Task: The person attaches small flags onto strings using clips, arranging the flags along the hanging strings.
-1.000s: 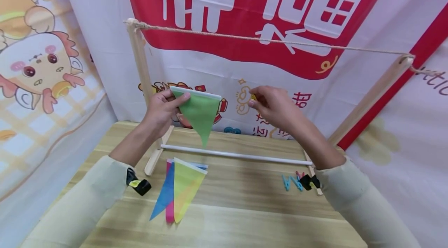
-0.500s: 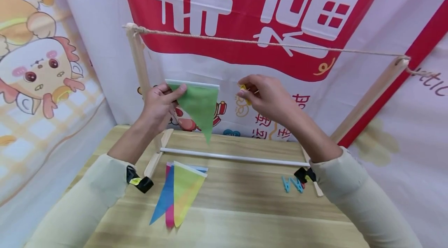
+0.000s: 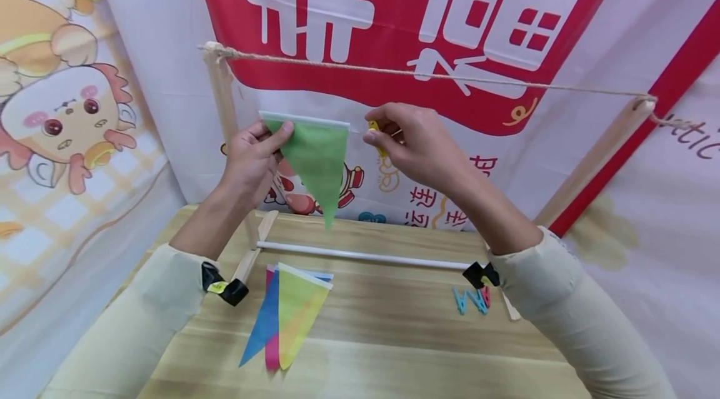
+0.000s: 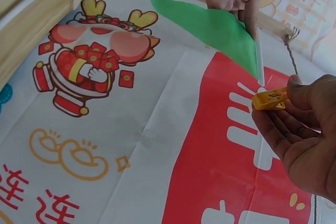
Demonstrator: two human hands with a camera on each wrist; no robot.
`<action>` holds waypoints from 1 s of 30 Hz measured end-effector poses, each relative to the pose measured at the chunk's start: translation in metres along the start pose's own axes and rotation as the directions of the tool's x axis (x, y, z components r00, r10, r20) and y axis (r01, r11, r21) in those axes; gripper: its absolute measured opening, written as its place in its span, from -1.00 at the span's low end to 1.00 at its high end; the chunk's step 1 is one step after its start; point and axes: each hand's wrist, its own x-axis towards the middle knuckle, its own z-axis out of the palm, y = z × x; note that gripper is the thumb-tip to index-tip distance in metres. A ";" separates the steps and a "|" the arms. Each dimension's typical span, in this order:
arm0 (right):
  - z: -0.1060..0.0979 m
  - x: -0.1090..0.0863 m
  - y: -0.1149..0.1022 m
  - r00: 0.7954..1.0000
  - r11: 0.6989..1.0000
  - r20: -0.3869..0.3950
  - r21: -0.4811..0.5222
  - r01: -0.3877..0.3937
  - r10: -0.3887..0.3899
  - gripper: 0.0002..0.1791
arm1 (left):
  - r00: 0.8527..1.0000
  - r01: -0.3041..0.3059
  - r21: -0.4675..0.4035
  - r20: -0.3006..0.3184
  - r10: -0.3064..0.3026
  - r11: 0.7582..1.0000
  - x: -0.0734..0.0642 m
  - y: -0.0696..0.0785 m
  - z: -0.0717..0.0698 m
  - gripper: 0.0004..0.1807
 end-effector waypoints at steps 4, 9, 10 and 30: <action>-0.001 0.001 -0.007 1.000 1.000 -0.017 0.012 0.005 -0.005 -0.52 | 0.999 -0.023 -0.009 -0.022 0.023 1.000 0.002 0.000 0.005 -0.80; -0.002 0.002 -0.013 0.998 0.999 -0.045 0.035 0.033 -0.031 -0.55 | 0.999 -0.030 0.016 -0.032 0.030 0.999 0.001 0.000 0.008 -0.78; -0.002 0.003 -0.014 0.998 0.998 -0.056 0.040 0.043 -0.041 -0.56 | 0.999 -0.030 0.017 -0.035 0.031 0.999 0.001 0.001 0.009 -0.78; -0.010 0.043 -0.040 0.962 0.973 -0.205 0.106 0.205 -0.180 -0.61 | 0.995 -0.075 -0.063 -0.064 0.071 0.995 0.009 0.029 0.013 -0.53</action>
